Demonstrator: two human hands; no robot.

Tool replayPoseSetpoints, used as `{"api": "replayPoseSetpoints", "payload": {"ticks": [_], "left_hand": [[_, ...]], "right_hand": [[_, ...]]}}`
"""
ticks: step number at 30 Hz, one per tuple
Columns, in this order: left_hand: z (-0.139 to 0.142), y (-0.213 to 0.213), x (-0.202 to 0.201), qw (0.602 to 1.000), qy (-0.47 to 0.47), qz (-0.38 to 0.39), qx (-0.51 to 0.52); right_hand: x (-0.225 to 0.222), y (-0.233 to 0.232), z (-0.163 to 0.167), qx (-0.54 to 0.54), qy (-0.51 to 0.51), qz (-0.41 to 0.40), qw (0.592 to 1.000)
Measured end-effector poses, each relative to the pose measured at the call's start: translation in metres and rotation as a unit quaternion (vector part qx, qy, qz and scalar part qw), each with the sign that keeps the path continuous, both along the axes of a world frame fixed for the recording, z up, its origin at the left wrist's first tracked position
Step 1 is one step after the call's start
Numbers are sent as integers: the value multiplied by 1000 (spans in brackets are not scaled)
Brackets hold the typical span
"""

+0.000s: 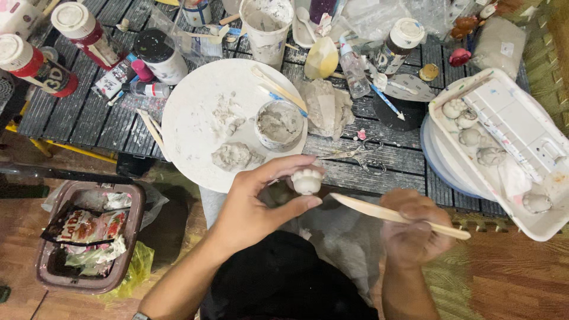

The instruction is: The person shapes a small lump of grey clay using a wooden stick and a pair of scissors. They refine the surface and add details to the object while seated at a cluttered workbench.

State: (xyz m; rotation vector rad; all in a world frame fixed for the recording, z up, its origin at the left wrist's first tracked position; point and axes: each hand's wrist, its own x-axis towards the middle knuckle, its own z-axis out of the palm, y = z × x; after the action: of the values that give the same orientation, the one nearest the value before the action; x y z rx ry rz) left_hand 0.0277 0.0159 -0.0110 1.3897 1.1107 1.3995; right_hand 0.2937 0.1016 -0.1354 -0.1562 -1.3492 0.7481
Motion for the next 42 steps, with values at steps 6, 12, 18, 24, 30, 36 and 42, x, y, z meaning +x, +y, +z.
{"api": "replayPoseSetpoints", "payload": {"ticks": [6,12,18,24,30,36,42], "left_hand": [[3,-1,-1,997,76,20,-3],[-1,-2,-3,997,72,15,21],[-2,-2,-2,999,28,-6,-21],[5,-1,-5,997,81,8,0],[10,-1,-5,995,100,5,5],[11,-1,-5,996,92,2,7],[12,-2,-7,994,107,2,28]], "right_hand": [[-15,0,46,-7,-93,38,995],[-22,-3,62,-30,-92,81,992],[-18,1,54,-31,-91,88,991],[-14,11,55,-10,-86,118,989],[-14,5,63,-37,-115,124,985],[-17,9,68,-29,-95,125,987],[-15,7,69,-27,-110,116,987]]}}
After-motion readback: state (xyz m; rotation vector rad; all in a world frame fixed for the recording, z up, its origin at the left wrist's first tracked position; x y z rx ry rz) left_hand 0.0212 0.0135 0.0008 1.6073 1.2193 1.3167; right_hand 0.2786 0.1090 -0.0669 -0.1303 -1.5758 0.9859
